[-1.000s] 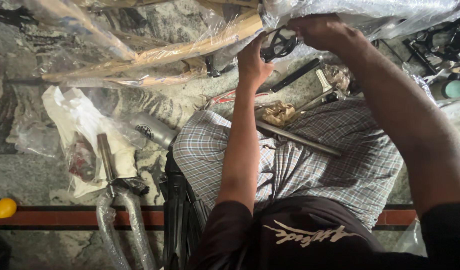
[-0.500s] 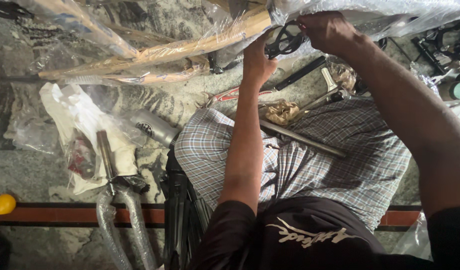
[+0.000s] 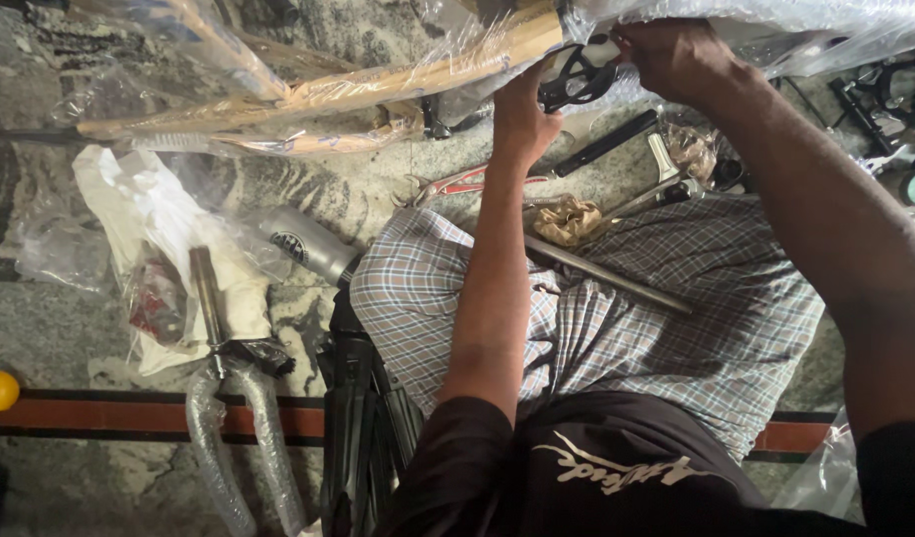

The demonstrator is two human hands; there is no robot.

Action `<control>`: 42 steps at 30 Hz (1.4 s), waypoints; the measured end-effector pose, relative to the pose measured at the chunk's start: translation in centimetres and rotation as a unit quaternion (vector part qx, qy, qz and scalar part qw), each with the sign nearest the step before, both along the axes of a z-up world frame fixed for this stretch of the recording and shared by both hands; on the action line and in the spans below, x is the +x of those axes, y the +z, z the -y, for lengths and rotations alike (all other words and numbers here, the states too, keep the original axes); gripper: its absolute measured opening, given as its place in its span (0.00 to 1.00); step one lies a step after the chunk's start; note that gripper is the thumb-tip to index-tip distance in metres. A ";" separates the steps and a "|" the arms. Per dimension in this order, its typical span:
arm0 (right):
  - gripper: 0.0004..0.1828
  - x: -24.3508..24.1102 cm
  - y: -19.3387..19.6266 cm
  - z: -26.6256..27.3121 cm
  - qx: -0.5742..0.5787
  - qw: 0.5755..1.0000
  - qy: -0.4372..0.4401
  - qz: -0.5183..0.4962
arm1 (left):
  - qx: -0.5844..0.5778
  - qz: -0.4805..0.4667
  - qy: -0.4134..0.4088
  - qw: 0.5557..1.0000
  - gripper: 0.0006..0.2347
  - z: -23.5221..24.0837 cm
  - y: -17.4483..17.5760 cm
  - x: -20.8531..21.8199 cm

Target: The person sits on the floor and uses a wrench to tighten a bolt on a bicycle frame wrapped in protective plastic. The person adjusts the frame and continues to tighten the bolt.

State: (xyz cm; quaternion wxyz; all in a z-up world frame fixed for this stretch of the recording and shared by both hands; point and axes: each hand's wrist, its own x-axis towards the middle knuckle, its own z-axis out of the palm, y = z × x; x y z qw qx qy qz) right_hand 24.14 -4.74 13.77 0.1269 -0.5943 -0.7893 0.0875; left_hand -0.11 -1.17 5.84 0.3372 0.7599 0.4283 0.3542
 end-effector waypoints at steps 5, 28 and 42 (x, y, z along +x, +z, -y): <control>0.12 0.2 0.4 0.1 -0.028 0.999 0.006 0.028 | 0.001 -0.008 0.003 1.000 0.34 -0.1 -0.6 0.1; 0.19 -3.4 5.4 -1.2 -0.072 0.978 0.158 0.120 | 0.012 -0.023 0.019 0.999 0.33 -0.3 -4.9 1.3; 0.10 -7.1 7.8 -1.0 -0.184 0.956 0.046 0.225 | 0.072 -0.039 0.040 0.996 0.34 -0.3 -6.3 1.4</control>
